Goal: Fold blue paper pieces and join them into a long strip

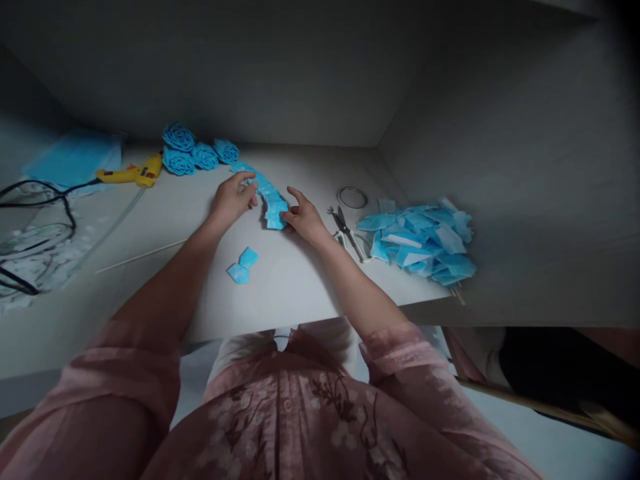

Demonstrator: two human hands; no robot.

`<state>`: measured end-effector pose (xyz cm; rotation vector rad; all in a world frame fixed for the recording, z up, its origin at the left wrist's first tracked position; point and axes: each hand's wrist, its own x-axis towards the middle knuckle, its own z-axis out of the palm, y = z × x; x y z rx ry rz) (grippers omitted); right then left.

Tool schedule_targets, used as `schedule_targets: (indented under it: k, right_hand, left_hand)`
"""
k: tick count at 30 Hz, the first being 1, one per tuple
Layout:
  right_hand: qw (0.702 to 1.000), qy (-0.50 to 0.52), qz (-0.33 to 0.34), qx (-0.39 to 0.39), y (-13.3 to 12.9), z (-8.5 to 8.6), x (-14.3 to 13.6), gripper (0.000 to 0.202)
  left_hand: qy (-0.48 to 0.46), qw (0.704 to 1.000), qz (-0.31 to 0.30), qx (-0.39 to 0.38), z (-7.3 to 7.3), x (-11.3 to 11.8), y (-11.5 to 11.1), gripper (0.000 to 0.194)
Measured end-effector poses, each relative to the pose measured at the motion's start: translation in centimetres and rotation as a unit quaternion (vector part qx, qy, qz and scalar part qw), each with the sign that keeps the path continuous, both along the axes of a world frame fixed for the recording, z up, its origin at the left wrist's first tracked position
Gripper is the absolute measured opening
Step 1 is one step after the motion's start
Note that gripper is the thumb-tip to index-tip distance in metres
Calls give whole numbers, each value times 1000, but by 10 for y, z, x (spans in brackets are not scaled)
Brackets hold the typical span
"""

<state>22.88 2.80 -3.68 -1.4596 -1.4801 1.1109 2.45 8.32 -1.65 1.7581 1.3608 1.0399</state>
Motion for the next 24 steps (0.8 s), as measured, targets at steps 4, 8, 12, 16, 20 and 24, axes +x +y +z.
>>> schedule_targets:
  k: [4,8,12,16,20,24]
  right_hand:
    - [995,-101,2,13,-9,16,-3,75]
    - [934,-352,-13,61,-25,44,-4,59]
    - [893,-444,-39,65,-36,59,-4,53]
    - [889,-403,-2,219,-44,50,-24,42]
    - [892,-316,44,321,-37,51,-31,29]
    - [889,-252,-222,311,-28,96,72,72]
  left_hand:
    - [-29,998,-38,-45,12,6,-7,37]
    - [-25,999,-22,-42,13,7,-9,22]
    - [-18,999,-9,-47,5,4,-5,13]
    - [9,999,-12,-33,-2,2,-1,17]
    - [23,1000,-7,-16,-3,0,1,18]
    - [-4,999,-9,-45,-6,-1,2,18]
